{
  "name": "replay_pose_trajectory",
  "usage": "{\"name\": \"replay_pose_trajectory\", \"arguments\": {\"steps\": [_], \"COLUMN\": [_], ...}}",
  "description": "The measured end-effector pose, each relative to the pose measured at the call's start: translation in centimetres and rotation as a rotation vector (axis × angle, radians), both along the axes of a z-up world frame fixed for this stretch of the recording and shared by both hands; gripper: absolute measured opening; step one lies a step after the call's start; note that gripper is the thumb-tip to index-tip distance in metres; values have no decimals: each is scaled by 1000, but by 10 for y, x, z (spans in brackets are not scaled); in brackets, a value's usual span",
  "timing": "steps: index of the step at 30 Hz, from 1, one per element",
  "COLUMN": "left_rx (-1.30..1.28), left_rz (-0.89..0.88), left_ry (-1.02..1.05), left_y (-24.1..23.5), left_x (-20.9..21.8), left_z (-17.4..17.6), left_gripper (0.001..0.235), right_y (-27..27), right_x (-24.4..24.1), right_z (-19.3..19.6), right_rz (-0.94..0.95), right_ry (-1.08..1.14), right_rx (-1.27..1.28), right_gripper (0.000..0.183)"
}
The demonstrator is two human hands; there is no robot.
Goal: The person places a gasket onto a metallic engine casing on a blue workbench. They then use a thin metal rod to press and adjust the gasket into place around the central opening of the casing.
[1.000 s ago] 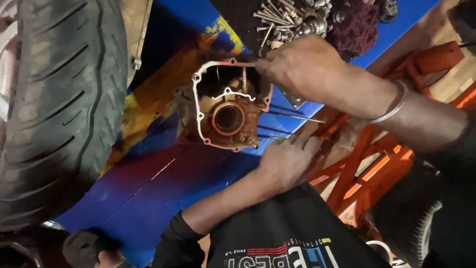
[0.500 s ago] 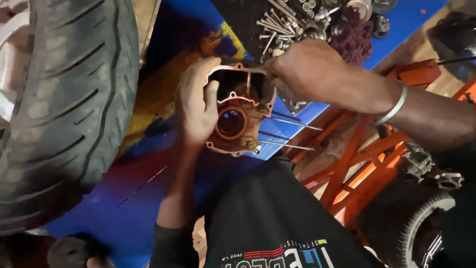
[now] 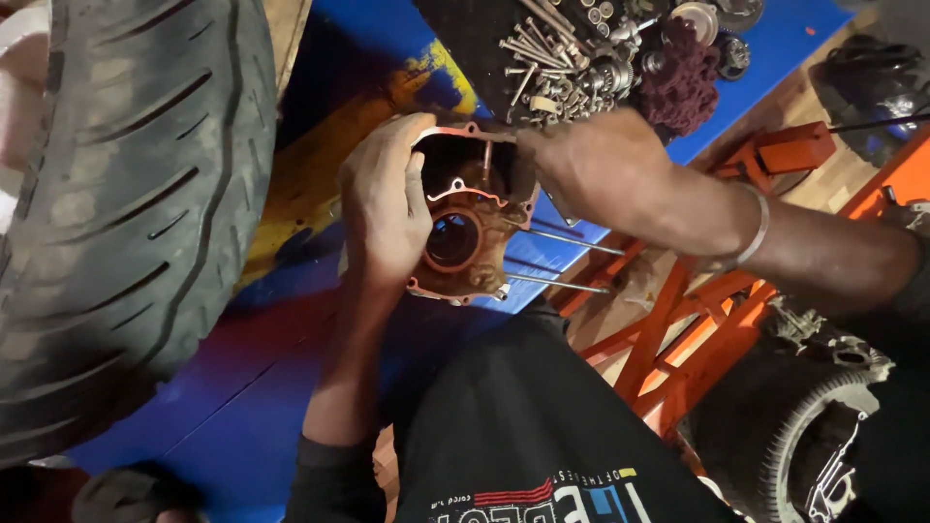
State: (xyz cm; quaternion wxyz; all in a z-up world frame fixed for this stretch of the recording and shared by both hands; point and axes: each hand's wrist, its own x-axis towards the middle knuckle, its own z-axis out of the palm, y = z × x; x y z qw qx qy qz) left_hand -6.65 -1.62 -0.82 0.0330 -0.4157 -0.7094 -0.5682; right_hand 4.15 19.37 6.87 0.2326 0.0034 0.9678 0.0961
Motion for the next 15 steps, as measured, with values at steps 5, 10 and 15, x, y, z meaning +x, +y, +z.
{"name": "replay_pose_trajectory", "arguments": {"steps": [5, 10, 15], "left_rx": [25, 14, 22], "left_rz": [-7, -2, 7], "left_ry": [-9, 21, 6], "left_y": [0, 0, -1], "left_x": [0, -1, -1], "left_z": [-2, -3, -6], "left_gripper": [27, 25, 25], "right_y": [-5, -11, -4], "right_x": [-1, -3, 5], "right_z": [7, 10, -1], "right_rz": [-100, -108, 15], "right_ry": [-129, 0, 51], "right_rx": [-66, -131, -4], "right_gripper": [36, 30, 34]}}
